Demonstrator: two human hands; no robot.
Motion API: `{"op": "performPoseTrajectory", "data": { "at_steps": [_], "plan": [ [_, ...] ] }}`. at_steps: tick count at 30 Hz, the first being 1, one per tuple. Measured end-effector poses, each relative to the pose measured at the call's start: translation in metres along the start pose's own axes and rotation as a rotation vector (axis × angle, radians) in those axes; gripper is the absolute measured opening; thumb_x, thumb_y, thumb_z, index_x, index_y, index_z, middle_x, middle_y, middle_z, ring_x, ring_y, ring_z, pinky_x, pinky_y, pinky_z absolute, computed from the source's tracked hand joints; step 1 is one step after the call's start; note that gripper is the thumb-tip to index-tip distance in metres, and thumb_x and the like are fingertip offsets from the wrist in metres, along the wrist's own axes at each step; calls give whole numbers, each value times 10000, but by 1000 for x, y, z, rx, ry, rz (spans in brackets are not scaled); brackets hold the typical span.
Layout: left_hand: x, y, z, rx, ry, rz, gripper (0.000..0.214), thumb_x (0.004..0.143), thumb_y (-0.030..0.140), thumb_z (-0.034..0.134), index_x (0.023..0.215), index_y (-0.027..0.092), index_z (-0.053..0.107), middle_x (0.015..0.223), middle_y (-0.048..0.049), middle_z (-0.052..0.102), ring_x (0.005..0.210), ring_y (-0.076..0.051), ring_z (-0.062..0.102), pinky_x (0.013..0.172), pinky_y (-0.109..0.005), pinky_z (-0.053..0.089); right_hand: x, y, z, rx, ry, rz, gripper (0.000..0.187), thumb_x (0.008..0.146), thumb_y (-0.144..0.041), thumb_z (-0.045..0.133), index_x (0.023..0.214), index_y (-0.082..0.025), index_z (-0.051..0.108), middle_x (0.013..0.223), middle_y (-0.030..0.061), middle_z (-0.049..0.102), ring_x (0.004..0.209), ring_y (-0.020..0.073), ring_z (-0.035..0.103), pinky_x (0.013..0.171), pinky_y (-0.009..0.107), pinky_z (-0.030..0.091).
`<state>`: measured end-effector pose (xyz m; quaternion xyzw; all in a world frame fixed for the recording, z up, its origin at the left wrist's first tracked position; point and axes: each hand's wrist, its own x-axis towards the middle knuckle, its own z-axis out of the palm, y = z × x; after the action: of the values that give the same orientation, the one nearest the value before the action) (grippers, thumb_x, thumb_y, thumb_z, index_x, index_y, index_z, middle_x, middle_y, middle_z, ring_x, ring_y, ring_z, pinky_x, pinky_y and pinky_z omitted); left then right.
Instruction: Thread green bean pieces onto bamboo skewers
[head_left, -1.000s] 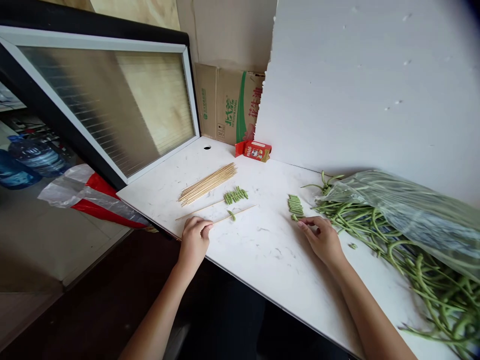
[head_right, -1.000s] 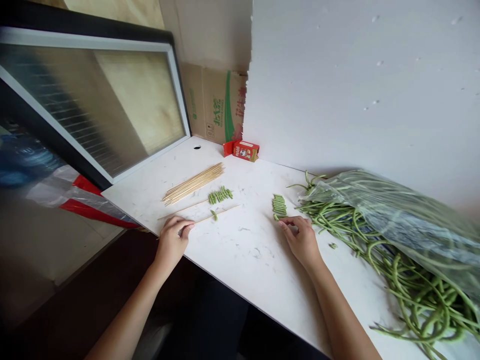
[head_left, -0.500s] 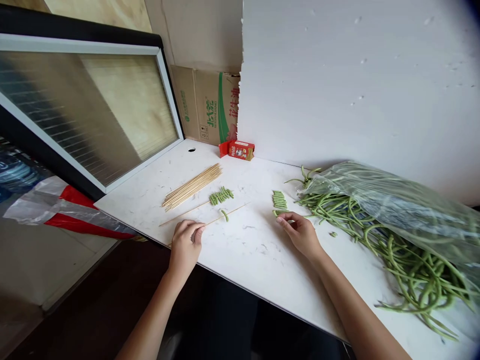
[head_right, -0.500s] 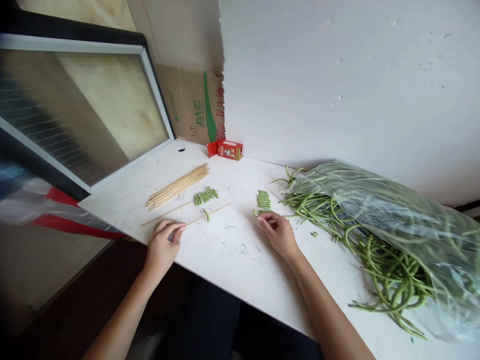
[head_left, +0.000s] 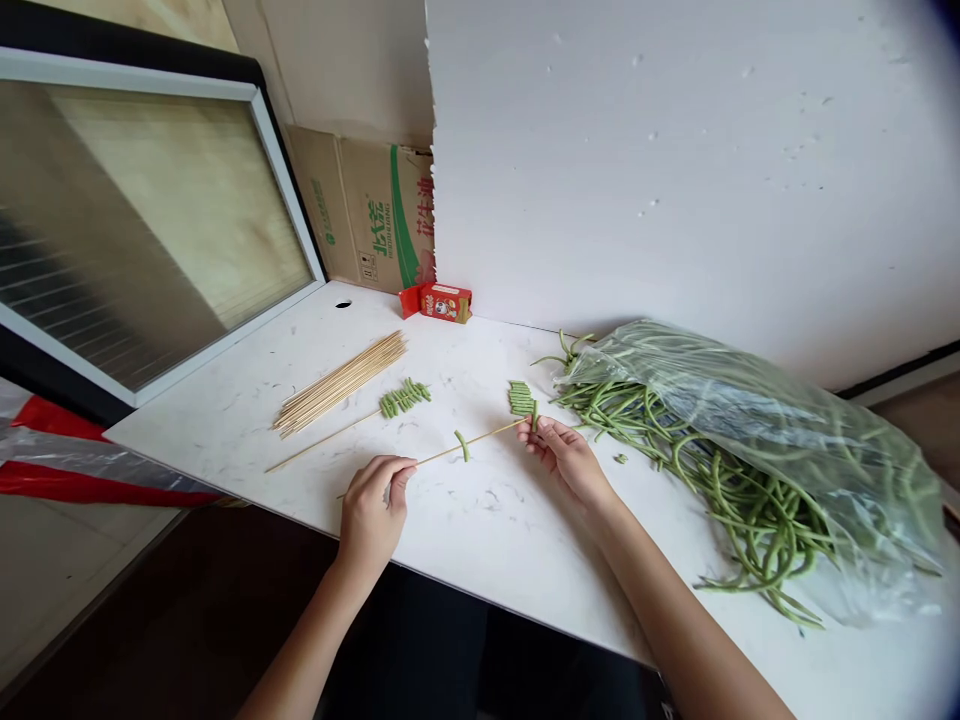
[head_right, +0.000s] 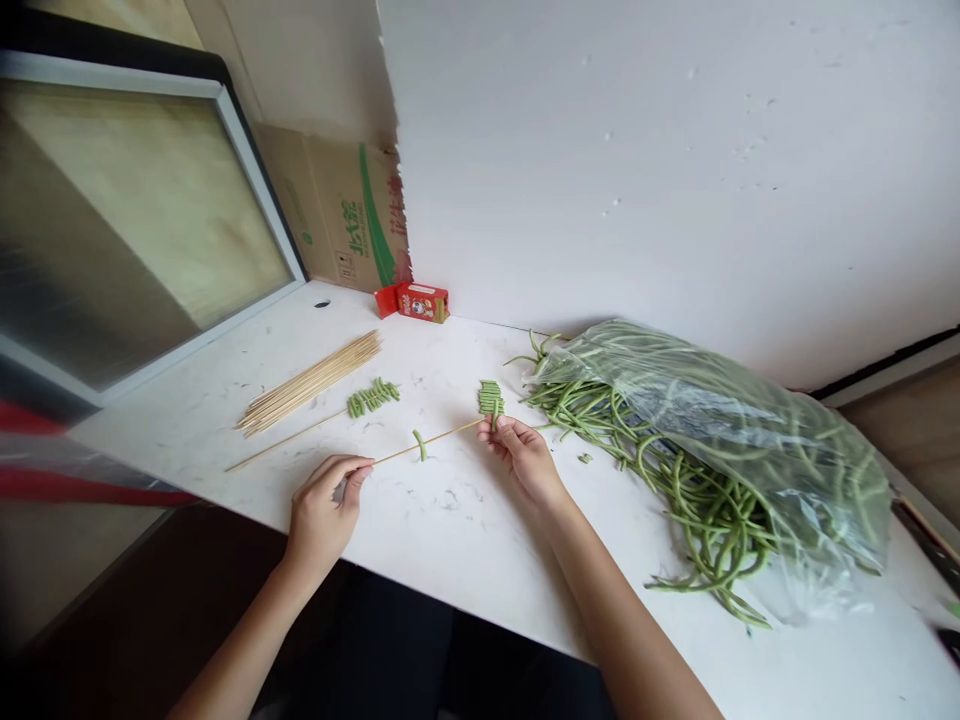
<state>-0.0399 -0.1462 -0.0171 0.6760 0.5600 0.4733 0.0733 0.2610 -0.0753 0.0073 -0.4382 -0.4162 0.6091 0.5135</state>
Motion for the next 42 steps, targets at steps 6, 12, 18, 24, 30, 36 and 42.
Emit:
{"op": "performPoseTrajectory", "data": {
  "at_steps": [6,12,18,24,30,36,42],
  "plan": [
    [-2,-3,2,14,-7,0,168,1039,250,567,1033,236,735,1015,-48,773,951,-205,716,872,-346,568,-3,-2,5,32,-31,-2,378,800,-562,870,940,-217,800,923,54,722,820,175,615,790,312,535],
    [-3,-3,3,38,8,-2,196,1045,261,547,1015,236,739,995,-49,781,939,-208,725,864,-346,575,-4,-1,8,74,-38,13,343,862,-531,826,1013,-224,801,952,56,713,841,180,618,812,320,547],
    [-3,-2,2,40,17,-3,196,1042,267,546,1008,240,737,1003,-51,784,952,-213,731,871,-345,578,-2,5,5,118,-57,37,362,900,-511,794,1110,-216,793,967,64,712,846,180,622,797,314,560],
    [-3,-2,2,23,13,-5,180,1036,245,563,1010,235,741,1001,-43,782,956,-205,730,884,-332,572,-2,7,7,139,-67,43,335,898,-498,803,1076,-214,797,936,53,695,823,162,604,774,295,554],
    [-4,-3,3,25,3,-4,170,1029,213,576,1004,232,743,989,-29,777,941,-187,724,873,-309,563,-2,6,9,116,-45,38,345,884,-491,812,1087,-212,795,862,34,676,760,156,568,745,302,531],
    [-2,-2,2,30,11,-14,167,1026,201,581,996,222,743,984,-29,775,938,-180,723,870,-294,559,-2,6,10,141,54,-49,402,849,-475,849,1160,-232,775,830,12,677,747,146,588,718,292,537],
    [-2,-1,2,20,7,-1,163,1024,192,582,1003,213,743,982,-33,772,939,-174,719,872,-288,560,-1,6,8,202,88,-38,373,819,-463,889,1086,-218,803,846,10,700,748,112,604,691,220,544]
  ]
}}
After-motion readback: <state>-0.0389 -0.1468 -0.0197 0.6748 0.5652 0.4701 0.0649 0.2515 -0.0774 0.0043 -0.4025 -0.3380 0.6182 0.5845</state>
